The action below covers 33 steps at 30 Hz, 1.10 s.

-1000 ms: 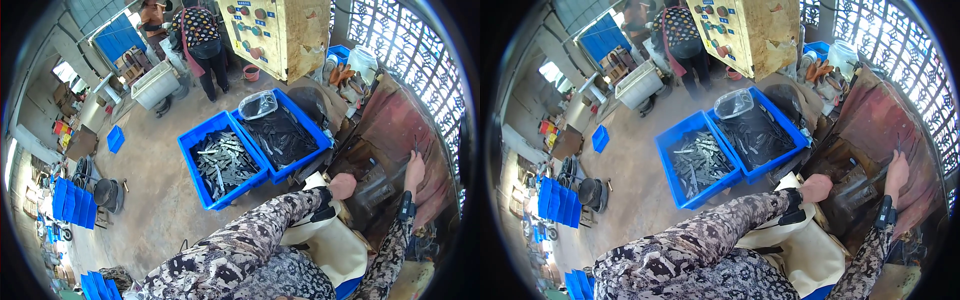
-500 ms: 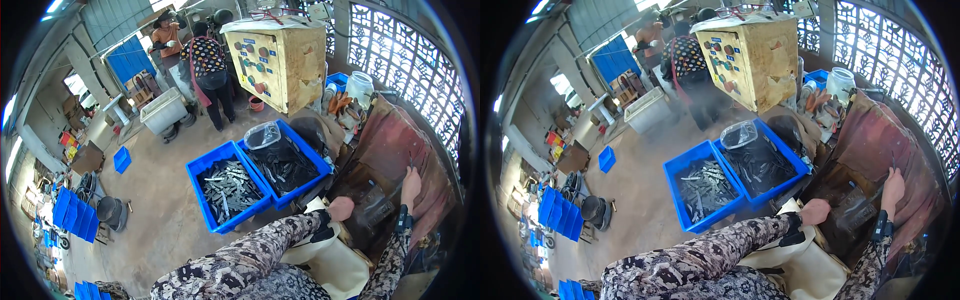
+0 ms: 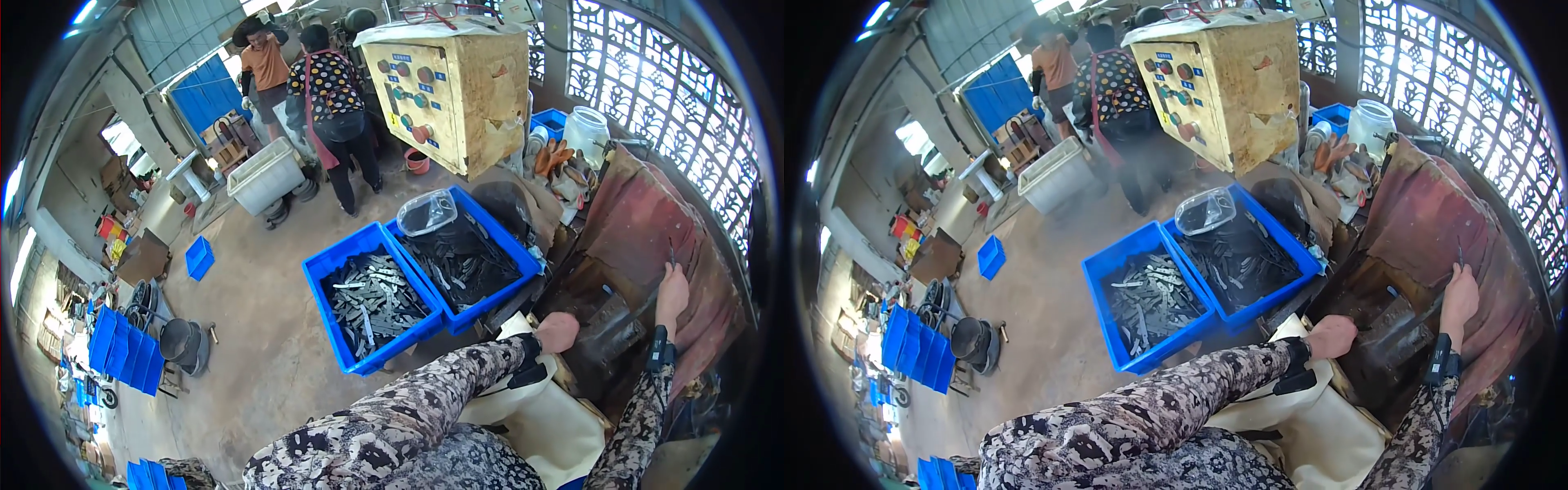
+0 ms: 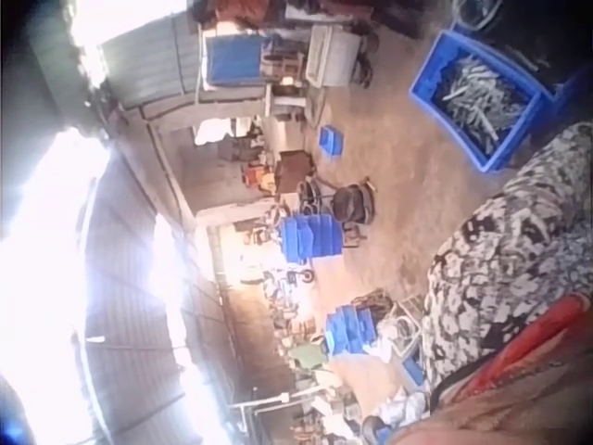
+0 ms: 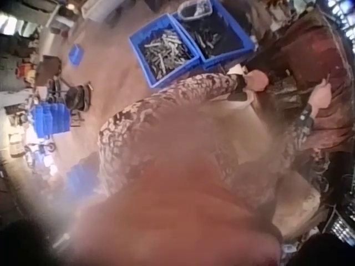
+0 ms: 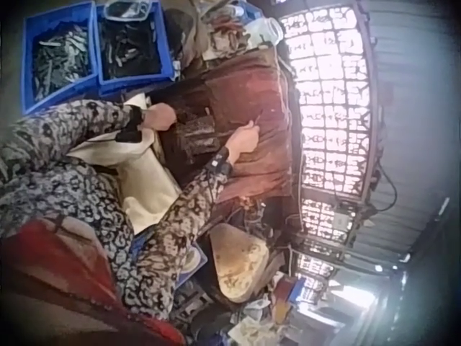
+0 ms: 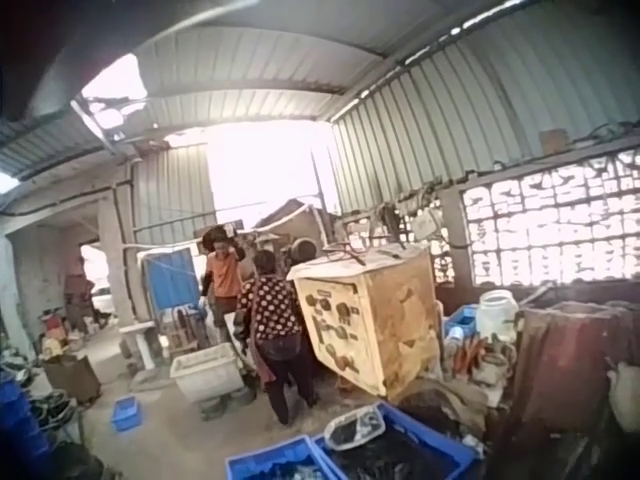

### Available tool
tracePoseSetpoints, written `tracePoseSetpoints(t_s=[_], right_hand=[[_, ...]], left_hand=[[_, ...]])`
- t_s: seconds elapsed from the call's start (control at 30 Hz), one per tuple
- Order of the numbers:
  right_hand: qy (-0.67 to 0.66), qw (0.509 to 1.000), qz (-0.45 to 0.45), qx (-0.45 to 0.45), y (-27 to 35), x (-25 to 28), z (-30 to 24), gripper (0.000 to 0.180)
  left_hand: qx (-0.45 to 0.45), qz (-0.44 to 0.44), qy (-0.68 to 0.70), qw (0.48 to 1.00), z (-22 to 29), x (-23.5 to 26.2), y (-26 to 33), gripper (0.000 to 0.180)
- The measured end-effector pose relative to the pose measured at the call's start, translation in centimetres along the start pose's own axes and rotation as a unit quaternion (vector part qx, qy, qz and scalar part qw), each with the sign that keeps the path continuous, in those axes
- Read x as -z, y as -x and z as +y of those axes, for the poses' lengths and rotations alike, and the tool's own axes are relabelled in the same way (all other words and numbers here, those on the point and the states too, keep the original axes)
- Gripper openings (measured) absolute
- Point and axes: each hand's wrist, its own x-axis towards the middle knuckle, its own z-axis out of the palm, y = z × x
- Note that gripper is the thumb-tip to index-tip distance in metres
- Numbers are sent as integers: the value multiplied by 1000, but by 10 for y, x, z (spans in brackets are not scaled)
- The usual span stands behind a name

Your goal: The person picks up metal pieces from a blue bin, holds them against a grinding machine, and then places the finished pieces into a separate blue bin.

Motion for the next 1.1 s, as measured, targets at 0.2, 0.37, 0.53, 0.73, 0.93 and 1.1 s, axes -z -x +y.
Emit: tracePoseSetpoints(t_s=[0.2,0.37,0.53,0.73,0.93,1.1], right_hand=[[-1,1000,-6,-9,-3,-6,5,38],[-2,1000,-24,-20,-1,0,2,39],[-27,999,-20,-11,-3,-1,0,40],[-24,999,-36,-25,0,4,0,38],[-18,999,-29,-17,-2,-3,3,37],[-11,999,-40,-22,-5,2,-2,38]], left_hand=[[18,-11,-15,1000,6,5,-1,14],[10,24,-10,1000,3,2,0,14],[40,34,-4,999,2,-4,2,15],[51,-9,-7,999,1,-2,0,13],[51,-72,-7,996,1,-2,-2,10],[50,-124,-8,991,1,-6,-5,8]])
